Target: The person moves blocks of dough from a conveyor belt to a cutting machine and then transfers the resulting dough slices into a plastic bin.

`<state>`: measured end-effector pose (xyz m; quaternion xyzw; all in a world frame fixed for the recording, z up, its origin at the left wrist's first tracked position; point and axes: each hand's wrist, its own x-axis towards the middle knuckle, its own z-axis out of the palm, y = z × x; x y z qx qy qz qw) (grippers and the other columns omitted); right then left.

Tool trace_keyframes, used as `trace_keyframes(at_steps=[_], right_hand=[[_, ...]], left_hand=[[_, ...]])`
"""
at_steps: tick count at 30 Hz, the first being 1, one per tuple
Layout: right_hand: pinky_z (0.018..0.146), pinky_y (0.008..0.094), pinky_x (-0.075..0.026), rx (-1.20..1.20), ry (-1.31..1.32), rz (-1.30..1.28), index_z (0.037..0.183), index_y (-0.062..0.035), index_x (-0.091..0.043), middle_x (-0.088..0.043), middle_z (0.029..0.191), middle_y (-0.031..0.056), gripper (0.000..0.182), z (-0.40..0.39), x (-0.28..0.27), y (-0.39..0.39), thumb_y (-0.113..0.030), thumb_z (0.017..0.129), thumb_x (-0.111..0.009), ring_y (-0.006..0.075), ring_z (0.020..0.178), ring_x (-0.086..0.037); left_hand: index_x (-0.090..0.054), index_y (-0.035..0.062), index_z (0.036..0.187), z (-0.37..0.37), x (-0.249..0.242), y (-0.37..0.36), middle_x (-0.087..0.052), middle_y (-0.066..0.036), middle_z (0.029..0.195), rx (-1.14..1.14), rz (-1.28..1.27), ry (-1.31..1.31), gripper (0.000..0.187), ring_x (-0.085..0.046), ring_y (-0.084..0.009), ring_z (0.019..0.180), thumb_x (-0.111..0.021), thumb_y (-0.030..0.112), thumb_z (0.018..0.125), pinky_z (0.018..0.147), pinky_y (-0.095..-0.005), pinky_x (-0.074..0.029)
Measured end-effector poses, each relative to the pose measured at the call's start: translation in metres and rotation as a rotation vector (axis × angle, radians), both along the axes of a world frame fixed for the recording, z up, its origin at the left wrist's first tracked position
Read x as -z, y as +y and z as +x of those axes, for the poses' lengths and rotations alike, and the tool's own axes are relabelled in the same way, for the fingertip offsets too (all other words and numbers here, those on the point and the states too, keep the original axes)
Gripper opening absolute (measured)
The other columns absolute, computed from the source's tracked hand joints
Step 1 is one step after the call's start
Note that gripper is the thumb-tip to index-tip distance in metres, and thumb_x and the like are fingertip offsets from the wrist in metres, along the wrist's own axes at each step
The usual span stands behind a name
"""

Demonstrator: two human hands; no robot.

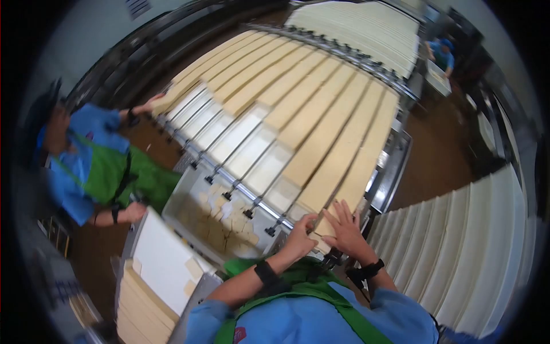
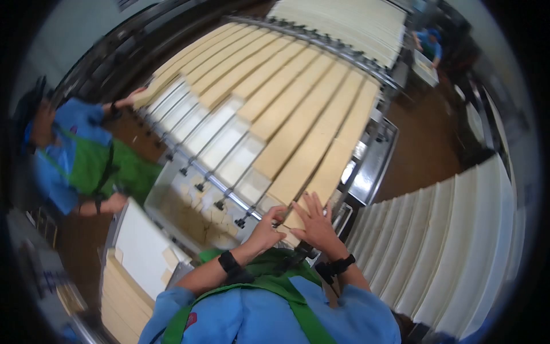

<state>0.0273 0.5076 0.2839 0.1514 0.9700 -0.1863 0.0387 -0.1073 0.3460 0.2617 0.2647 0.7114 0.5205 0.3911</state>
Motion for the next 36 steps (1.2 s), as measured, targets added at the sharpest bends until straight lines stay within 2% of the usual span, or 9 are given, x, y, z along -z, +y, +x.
trace_keyframes(at_steps=[5, 10, 12, 17, 20, 22, 24, 33, 36], right_hand=[[0.122, 0.0702, -0.006, -0.011, -0.062, 0.117, 0.16, -0.018, -0.038, -0.019, 0.17, 0.0208, 0.087, -0.003, 0.003, -0.011, -0.045, 0.086, -0.076, 0.0416, 0.159, -0.011], [0.121, 0.071, -0.008, 0.041, -0.303, 0.124, 0.155, -0.0132, -0.043, -0.024, 0.167, 0.0239, 0.083, -0.053, -0.05, -0.037, -0.035, 0.084, -0.08, 0.044, 0.158, -0.012], [0.12, 0.0727, -0.009, -0.1, -0.041, 0.258, 0.151, -0.0091, -0.048, -0.03, 0.164, 0.0248, 0.078, -0.083, -0.064, -0.059, -0.028, 0.084, -0.081, 0.0473, 0.156, -0.015], [0.12, 0.0687, -0.019, -0.548, 0.273, 0.076, 0.145, -0.006, -0.054, -0.044, 0.153, 0.0249, 0.065, -0.193, -0.063, -0.171, -0.02, 0.086, -0.078, 0.0485, 0.149, -0.03], [0.12, 0.0538, -0.031, -0.883, 0.258, -0.2, 0.141, -0.0034, -0.056, -0.052, 0.146, 0.0248, 0.056, -0.26, -0.043, -0.278, -0.016, 0.089, -0.075, 0.0442, 0.143, -0.04], [0.114, 0.0467, -0.039, -1.044, 0.198, -0.395, 0.138, -0.001, -0.057, -0.056, 0.137, 0.0243, 0.052, -0.293, -0.023, -0.366, -0.014, 0.09, -0.073, 0.0426, 0.134, -0.048], [0.108, 0.0461, -0.043, -1.2, 0.189, -0.491, 0.135, 0.0017, -0.059, -0.059, 0.128, 0.0242, 0.049, -0.317, -0.003, -0.452, -0.015, 0.091, -0.071, 0.0427, 0.122, -0.053], [0.104, 0.0488, -0.043, -1.325, 0.323, -0.41, 0.135, 0.0009, -0.059, -0.057, 0.128, 0.0196, 0.055, -0.39, 0.096, -0.711, -0.021, 0.087, -0.075, 0.0394, 0.121, -0.051], [0.102, 0.0518, -0.039, -1.258, 0.225, -0.075, 0.131, -0.0048, -0.064, -0.055, 0.126, 0.0135, 0.051, -0.397, 0.086, -0.739, -0.032, 0.088, -0.073, 0.0324, 0.124, -0.048]], left_hand=[[-0.047, 0.0129, 0.148, -0.057, -0.026, -0.075, -0.055, -0.006, 0.128, 0.06, 0.236, -0.271, 0.081, -0.063, -0.0129, 0.103, -0.07, -0.014, 0.075, 0.084, -0.0283, -0.056], [-0.046, 0.0097, 0.149, -0.089, 0.051, -0.169, -0.055, -0.008, 0.137, -0.534, 0.469, -0.213, 0.078, -0.069, -0.0181, 0.102, -0.072, -0.011, 0.078, 0.088, -0.0301, -0.057], [-0.046, 0.0074, 0.148, -0.089, 0.062, -0.207, -0.055, -0.013, 0.14, -0.517, -0.029, 0.375, 0.075, -0.067, -0.0287, 0.115, -0.077, -0.004, 0.081, 0.098, -0.0369, -0.054], [-0.051, 0.0053, 0.144, -0.062, 0.043, -0.315, -0.061, -0.017, 0.133, -0.948, 0.117, 0.202, 0.065, -0.059, -0.0344, 0.128, -0.078, 0.004, 0.085, 0.108, -0.0432, -0.048], [-0.061, 0.0026, 0.127, -0.022, 0.038, -0.392, -0.062, -0.02, 0.123, -1.43, -0.211, 0.719, 0.042, -0.06, -0.0387, 0.119, -0.072, 0.009, 0.087, 0.104, -0.0452, -0.048], [-0.057, 0.0025, 0.133, 0.014, 0.048, -0.433, -0.05, -0.026, 0.136, -1.706, -0.695, 0.674, 0.051, -0.047, -0.044, 0.129, -0.076, 0.015, 0.087, 0.111, -0.053, -0.036], [-0.051, -0.0003, 0.139, 0.043, 0.06, -0.473, -0.04, -0.03, 0.139, -1.847, -0.882, 0.629, 0.07, -0.043, -0.047, 0.128, -0.082, 0.021, 0.081, 0.11, -0.0562, -0.033], [-0.04, -0.0061, 0.146, 0.056, 0.065, -0.529, -0.039, -0.028, 0.131, -1.805, -0.732, 0.346, 0.086, -0.048, -0.0477, 0.12, -0.086, 0.018, 0.077, 0.104, -0.0503, -0.043], [-0.035, -0.0038, 0.149, 0.047, 0.061, -0.526, -0.039, -0.027, 0.131, -1.817, -0.751, 0.195, 0.091, -0.05, -0.0472, 0.121, -0.086, 0.02, 0.077, 0.103, -0.0503, -0.045]])
